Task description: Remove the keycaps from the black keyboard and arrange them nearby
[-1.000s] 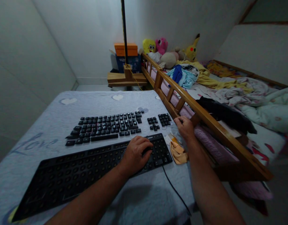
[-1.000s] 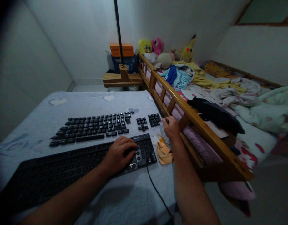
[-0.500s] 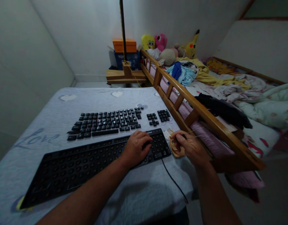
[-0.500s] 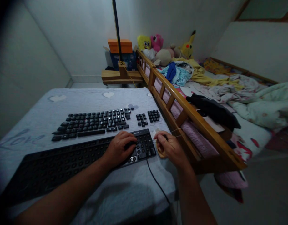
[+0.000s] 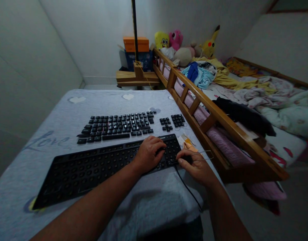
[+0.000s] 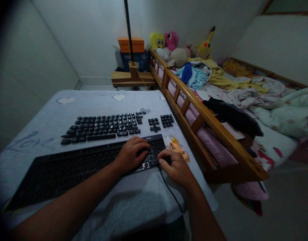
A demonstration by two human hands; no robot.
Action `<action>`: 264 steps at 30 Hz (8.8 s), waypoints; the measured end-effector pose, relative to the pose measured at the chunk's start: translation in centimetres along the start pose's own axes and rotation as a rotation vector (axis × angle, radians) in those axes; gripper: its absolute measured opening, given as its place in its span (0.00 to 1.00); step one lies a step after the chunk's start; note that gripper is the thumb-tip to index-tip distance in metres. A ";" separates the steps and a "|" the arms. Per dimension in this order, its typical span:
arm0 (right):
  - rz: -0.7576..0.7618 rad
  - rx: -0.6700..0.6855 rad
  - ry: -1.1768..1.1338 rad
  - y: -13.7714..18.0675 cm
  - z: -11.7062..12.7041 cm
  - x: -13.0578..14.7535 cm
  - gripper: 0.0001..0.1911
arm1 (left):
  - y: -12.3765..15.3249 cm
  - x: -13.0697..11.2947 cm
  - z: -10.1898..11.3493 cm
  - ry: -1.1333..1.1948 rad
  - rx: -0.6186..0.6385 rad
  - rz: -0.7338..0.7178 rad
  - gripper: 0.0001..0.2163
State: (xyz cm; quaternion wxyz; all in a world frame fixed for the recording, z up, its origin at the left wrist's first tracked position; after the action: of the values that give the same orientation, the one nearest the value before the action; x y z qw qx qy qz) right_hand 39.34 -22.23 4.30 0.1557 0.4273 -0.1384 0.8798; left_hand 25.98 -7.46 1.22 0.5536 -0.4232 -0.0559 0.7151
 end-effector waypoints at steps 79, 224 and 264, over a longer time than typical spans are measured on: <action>-0.055 0.109 0.204 -2.5 -2.1 2.0 0.07 | 0.1 0.2 -0.7 -0.080 0.130 0.023 0.07; 0.112 -0.193 0.489 -12.5 2.0 -8.9 0.09 | 0.1 -0.1 0.4 0.092 -0.075 0.098 0.08; -0.042 -0.311 -0.203 -6.1 4.0 -2.6 0.20 | 0.0 0.0 0.0 0.062 -0.005 0.074 0.07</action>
State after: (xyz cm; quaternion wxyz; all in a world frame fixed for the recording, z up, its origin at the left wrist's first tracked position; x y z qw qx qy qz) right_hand 46.12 -18.57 5.34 0.2233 0.4875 -0.2787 0.7967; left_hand 25.97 -7.44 1.27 0.5270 -0.4484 -0.0247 0.7215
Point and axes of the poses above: each hand's wrist, its own y-axis away from the middle knuckle, its own z-axis out of the back of the hand, x = y × z, the point moved 3 cm from there along -y, towards the middle knuckle, and after that the axes turned 5 degrees about -x, right-handed, at the moved point
